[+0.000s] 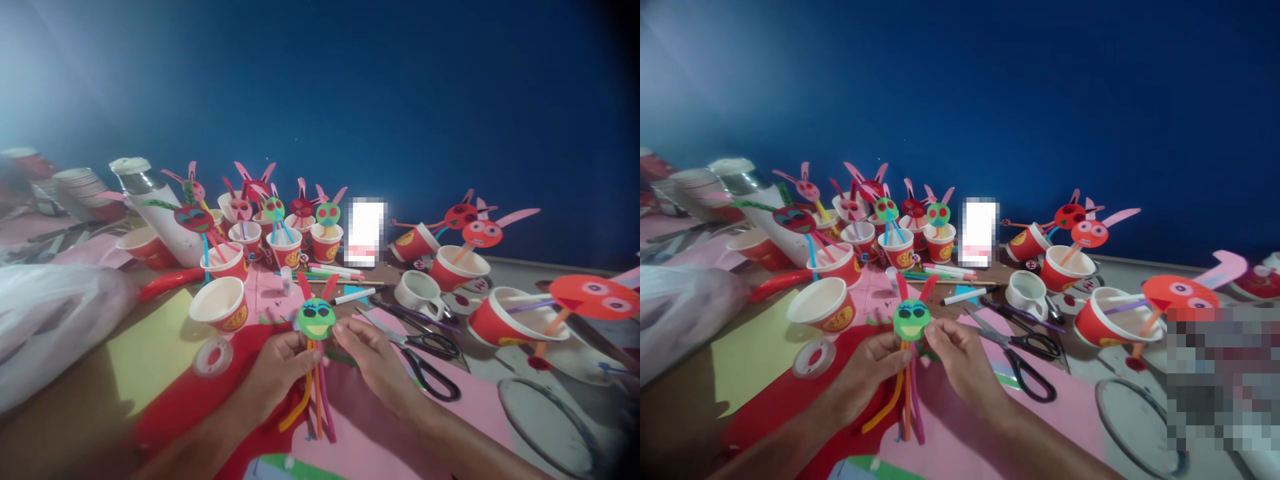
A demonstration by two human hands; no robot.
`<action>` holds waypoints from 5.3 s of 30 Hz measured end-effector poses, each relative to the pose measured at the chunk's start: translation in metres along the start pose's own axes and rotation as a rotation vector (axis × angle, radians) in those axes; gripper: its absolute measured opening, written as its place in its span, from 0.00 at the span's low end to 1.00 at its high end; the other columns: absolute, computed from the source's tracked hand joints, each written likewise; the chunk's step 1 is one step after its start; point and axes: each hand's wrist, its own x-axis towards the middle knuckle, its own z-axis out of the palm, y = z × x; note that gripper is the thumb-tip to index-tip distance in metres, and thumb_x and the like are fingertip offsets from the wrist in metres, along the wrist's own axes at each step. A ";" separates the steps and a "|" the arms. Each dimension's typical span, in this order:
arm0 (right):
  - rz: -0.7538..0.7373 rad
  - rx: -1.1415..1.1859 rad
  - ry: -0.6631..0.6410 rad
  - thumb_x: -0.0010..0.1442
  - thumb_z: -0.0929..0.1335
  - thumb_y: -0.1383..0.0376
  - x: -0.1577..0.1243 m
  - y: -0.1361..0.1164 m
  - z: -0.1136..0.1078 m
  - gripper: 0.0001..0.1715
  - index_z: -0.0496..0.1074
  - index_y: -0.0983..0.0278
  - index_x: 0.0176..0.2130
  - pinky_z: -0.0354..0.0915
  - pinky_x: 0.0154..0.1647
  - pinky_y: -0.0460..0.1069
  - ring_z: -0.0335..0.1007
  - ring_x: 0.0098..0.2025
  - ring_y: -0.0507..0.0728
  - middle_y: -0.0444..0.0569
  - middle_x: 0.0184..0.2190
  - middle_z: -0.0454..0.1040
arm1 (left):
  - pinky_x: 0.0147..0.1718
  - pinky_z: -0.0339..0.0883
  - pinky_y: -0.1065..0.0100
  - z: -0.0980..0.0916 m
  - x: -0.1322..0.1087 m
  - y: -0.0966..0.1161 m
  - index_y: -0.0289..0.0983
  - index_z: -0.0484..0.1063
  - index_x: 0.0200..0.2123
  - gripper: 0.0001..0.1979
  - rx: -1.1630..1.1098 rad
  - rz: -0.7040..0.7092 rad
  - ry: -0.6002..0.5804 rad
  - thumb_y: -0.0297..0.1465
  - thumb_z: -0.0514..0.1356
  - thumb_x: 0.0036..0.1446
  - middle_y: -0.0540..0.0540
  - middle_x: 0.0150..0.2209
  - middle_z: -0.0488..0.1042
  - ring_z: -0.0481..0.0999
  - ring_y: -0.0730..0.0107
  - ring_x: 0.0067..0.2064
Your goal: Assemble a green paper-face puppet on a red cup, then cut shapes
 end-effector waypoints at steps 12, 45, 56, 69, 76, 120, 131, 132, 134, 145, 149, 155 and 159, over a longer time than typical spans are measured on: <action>0.027 0.003 -0.003 0.62 0.63 0.57 0.000 -0.007 -0.001 0.17 0.67 0.65 0.25 0.59 0.32 0.45 0.60 0.29 0.51 0.42 0.24 0.65 | 0.33 0.64 0.72 0.000 0.000 0.000 0.32 0.74 0.27 0.12 0.015 0.009 -0.001 0.35 0.68 0.44 0.48 0.25 0.74 0.71 0.73 0.29; 0.082 0.115 0.011 0.55 0.69 0.58 0.002 0.007 0.000 0.11 0.72 0.64 0.29 0.62 0.32 0.46 0.65 0.28 0.51 0.42 0.26 0.71 | 0.37 0.65 0.68 0.003 -0.003 0.002 0.33 0.76 0.29 0.07 -0.057 0.032 -0.006 0.31 0.67 0.46 0.48 0.25 0.75 0.73 0.72 0.28; 0.085 0.132 0.017 0.55 0.69 0.60 0.003 0.008 0.000 0.12 0.69 0.64 0.25 0.60 0.30 0.45 0.62 0.26 0.50 0.41 0.23 0.67 | 0.27 0.62 0.72 0.003 -0.004 0.001 0.32 0.75 0.29 0.10 -0.031 -0.005 0.000 0.33 0.67 0.45 0.49 0.21 0.72 0.69 0.74 0.23; 0.157 0.332 -0.046 0.54 0.70 0.59 0.002 0.000 0.002 0.15 0.65 0.64 0.24 0.60 0.30 0.46 0.62 0.23 0.49 0.39 0.19 0.66 | 0.31 0.67 0.71 0.001 -0.001 0.006 0.30 0.77 0.30 0.07 -0.309 -0.115 -0.033 0.27 0.60 0.50 0.42 0.27 0.77 0.75 0.68 0.29; 0.159 0.412 -0.126 0.55 0.70 0.58 0.002 0.006 0.001 0.14 0.67 0.64 0.27 0.63 0.32 0.49 0.66 0.25 0.51 0.42 0.23 0.70 | 0.31 0.67 0.72 -0.003 -0.001 0.004 0.29 0.77 0.30 0.07 -0.415 -0.198 -0.095 0.29 0.64 0.47 0.43 0.27 0.77 0.75 0.69 0.29; 0.104 0.126 -0.033 0.54 0.70 0.61 0.002 0.012 0.001 0.08 0.72 0.64 0.28 0.61 0.31 0.47 0.64 0.27 0.51 0.42 0.25 0.70 | 0.33 0.69 0.68 0.002 -0.003 0.004 0.35 0.67 0.32 0.03 -0.254 0.080 -0.075 0.26 0.61 0.54 0.47 0.29 0.75 0.76 0.69 0.30; 0.183 0.103 0.037 0.51 0.68 0.65 0.000 -0.006 0.007 0.07 0.69 0.63 0.23 0.60 0.25 0.45 0.62 0.22 0.50 0.40 0.19 0.67 | 0.38 0.67 0.70 0.002 -0.003 0.005 0.36 0.75 0.38 0.09 -0.286 0.128 -0.114 0.25 0.57 0.55 0.45 0.34 0.77 0.76 0.67 0.39; 0.190 0.104 0.034 0.51 0.68 0.65 0.000 -0.006 0.008 0.08 0.68 0.63 0.22 0.60 0.25 0.45 0.62 0.21 0.50 0.40 0.18 0.67 | 0.37 0.67 0.71 0.001 -0.003 0.004 0.36 0.75 0.38 0.09 -0.288 0.138 -0.100 0.24 0.57 0.55 0.46 0.34 0.77 0.76 0.67 0.39; 0.202 0.102 0.022 0.51 0.67 0.65 -0.001 -0.006 0.009 0.08 0.67 0.63 0.22 0.60 0.24 0.46 0.62 0.20 0.50 0.40 0.17 0.67 | 0.37 0.67 0.72 -0.002 -0.001 0.004 0.36 0.75 0.37 0.08 -0.290 0.152 -0.084 0.25 0.57 0.55 0.46 0.33 0.77 0.76 0.68 0.38; 0.129 -0.069 -0.057 0.54 0.65 0.68 -0.005 0.002 0.009 0.07 0.67 0.63 0.24 0.61 0.27 0.45 0.64 0.24 0.50 0.40 0.21 0.69 | 0.32 0.64 0.73 -0.002 0.000 0.009 0.35 0.74 0.26 0.05 -0.166 0.080 -0.019 0.30 0.64 0.51 0.52 0.24 0.72 0.70 0.75 0.28; 0.066 -0.187 -0.071 0.54 0.65 0.70 -0.006 0.006 0.008 0.07 0.68 0.63 0.25 0.61 0.28 0.45 0.64 0.26 0.50 0.40 0.22 0.69 | 0.31 0.61 0.73 -0.003 0.000 0.007 0.35 0.72 0.24 0.06 -0.089 0.073 0.020 0.30 0.64 0.50 0.53 0.22 0.69 0.67 0.76 0.27; -0.090 -0.415 -0.079 0.54 0.63 0.71 -0.007 0.006 0.009 0.09 0.66 0.63 0.24 0.59 0.28 0.45 0.63 0.26 0.51 0.40 0.21 0.68 | 0.29 0.59 0.72 0.000 0.000 0.007 0.35 0.70 0.21 0.07 -0.075 0.014 0.142 0.29 0.65 0.45 0.53 0.20 0.68 0.67 0.74 0.25; -0.244 -0.582 -0.051 0.53 0.63 0.72 -0.008 0.004 0.010 0.10 0.64 0.63 0.22 0.55 0.29 0.46 0.60 0.26 0.51 0.41 0.21 0.65 | 0.28 0.60 0.72 0.004 0.000 0.005 0.35 0.71 0.21 0.05 -0.096 0.008 0.189 0.27 0.64 0.44 0.52 0.20 0.69 0.67 0.73 0.25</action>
